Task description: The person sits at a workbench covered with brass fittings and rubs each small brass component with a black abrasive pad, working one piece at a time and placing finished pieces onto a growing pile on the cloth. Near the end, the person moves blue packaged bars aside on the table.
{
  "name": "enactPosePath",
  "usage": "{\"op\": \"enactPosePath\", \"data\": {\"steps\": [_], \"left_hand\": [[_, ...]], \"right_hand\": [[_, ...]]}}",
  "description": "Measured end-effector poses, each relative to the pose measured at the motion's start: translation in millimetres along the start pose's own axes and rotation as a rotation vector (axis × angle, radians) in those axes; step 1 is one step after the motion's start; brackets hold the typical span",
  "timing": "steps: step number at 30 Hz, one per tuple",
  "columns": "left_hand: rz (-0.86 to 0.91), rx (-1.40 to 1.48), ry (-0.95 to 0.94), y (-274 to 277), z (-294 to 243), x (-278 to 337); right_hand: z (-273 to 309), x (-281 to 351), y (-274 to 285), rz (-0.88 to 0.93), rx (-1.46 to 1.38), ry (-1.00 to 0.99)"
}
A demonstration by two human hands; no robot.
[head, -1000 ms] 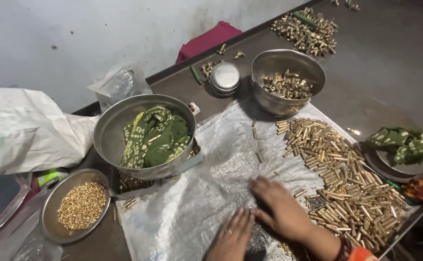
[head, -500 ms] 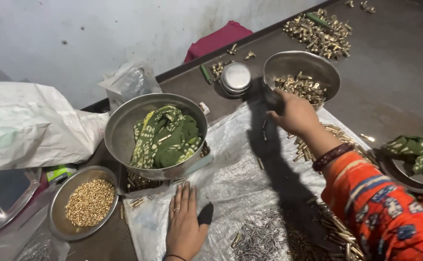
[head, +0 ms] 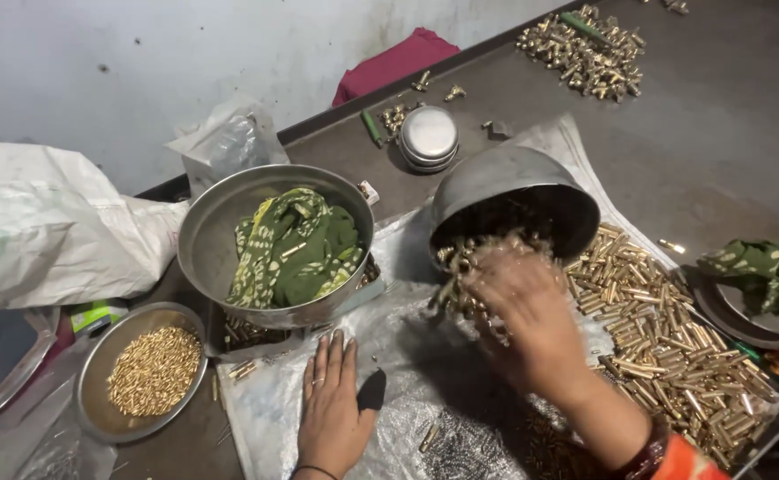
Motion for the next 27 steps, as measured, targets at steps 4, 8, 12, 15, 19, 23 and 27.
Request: {"op": "enactPosePath", "data": {"steps": [4,8,12,15,19,23,27], "left_hand": [[0.012,0.011,0.013,7.5,-4.1,-1.9],[0.059,0.001,0.044,7.8,-2.7,-0.7],[0.071,0.003,0.043,7.9,-3.8,-1.7],[0.055,0.007,0.031,4.1,-2.8,-2.7],[0.061,0.005,0.058,15.0,-9.1,2.6],[0.086,-0.001,0.067,6.1,-3.9,1.2],[0.038,0.006,0.065,10.5,-5.9,2.8]], "right_hand": [[-66.9,-21.4,67.4,-0.267,0.235,-0.094],[-161.8,-18.9,57.6,-0.016,0.183,-0.561],[-243.0,6.3,11.9,0.135,0.065,-0.747],[-265.4,8.2,-11.9,0.174,0.032,-0.696],[-199.2,-4.4,2.2,0.260,0.220,-0.564],[-118.9,-0.1,24.5,0.159,0.402,-0.260],[-50.3,-8.2,64.0,-0.016,0.448,-0.015]]}}
Point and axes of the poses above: each hand's wrist, its own x-axis away from the middle knuckle, its own y-axis out of the back of the hand, z = x × y, the point moved 7 cm from there along -x, towards the middle knuckle, and after that the axes turned 6 degrees about y, right-handed, at the moved point
